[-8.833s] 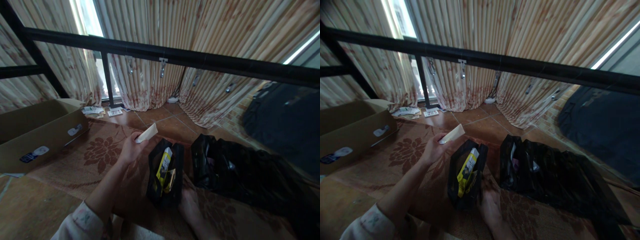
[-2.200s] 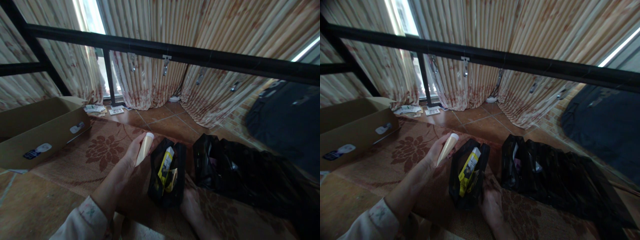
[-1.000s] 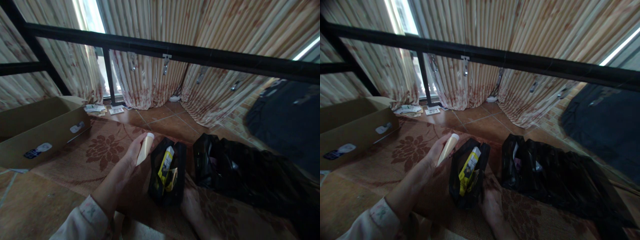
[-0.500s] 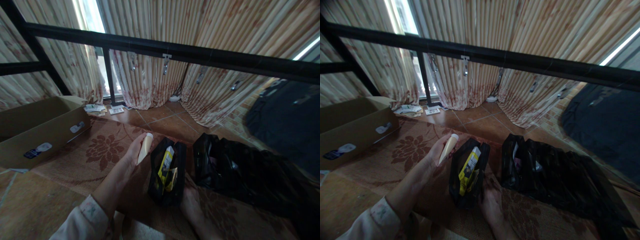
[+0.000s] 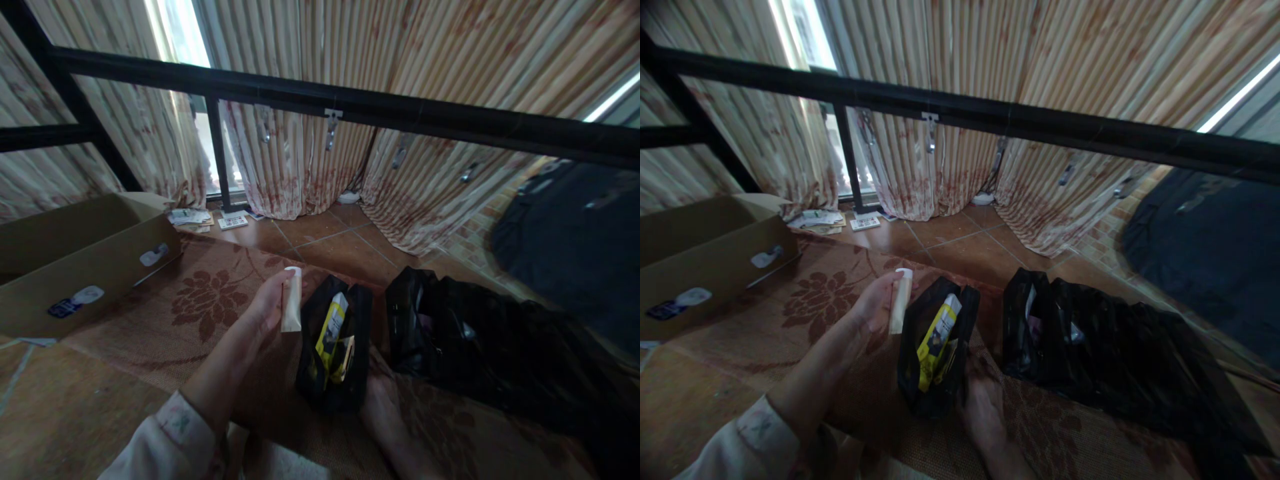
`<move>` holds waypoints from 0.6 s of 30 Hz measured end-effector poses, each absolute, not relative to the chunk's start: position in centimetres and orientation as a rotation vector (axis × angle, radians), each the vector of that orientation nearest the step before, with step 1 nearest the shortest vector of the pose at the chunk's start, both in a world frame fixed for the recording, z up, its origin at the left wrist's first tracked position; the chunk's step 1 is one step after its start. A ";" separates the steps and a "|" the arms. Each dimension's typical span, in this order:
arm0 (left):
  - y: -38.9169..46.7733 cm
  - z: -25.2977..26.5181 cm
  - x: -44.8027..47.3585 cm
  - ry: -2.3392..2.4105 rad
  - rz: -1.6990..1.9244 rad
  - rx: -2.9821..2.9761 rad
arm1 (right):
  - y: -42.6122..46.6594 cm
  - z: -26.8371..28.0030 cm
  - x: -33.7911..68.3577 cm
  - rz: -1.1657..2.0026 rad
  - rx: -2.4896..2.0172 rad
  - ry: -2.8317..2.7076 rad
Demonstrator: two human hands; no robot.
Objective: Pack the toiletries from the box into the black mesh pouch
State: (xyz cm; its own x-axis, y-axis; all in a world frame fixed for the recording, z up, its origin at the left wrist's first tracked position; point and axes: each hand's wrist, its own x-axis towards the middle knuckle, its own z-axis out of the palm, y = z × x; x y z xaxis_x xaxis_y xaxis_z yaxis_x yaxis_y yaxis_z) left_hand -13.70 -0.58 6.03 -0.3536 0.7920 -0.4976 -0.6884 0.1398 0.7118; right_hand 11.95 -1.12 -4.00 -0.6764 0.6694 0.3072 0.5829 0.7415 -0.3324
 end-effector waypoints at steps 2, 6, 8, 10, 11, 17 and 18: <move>-0.6 5.8 -13.7 1.201 1.551 0.175 | -1.2 -4.0 11.9 0.316 -1.003 -2.518; -0.6 5.4 -13.7 1.256 1.673 0.458 | -1.4 -3.9 11.9 0.326 -1.020 -2.524; -0.6 5.3 -13.7 1.249 1.725 0.601 | -1.4 -3.8 11.9 0.332 -1.017 -2.531; -0.6 5.4 -13.6 1.243 1.753 0.702 | -1.4 -3.7 11.9 0.335 -1.012 -2.531; -0.7 5.5 -13.6 1.248 1.765 0.752 | -1.3 -3.6 11.9 0.333 -1.004 -2.525; -1.2 6.1 -13.2 1.269 1.757 1.130 | -1.3 -3.4 11.7 0.285 -0.934 -2.541; -1.4 6.2 -13.1 1.272 1.749 1.177 | -1.3 -3.4 11.7 0.283 -0.931 -2.550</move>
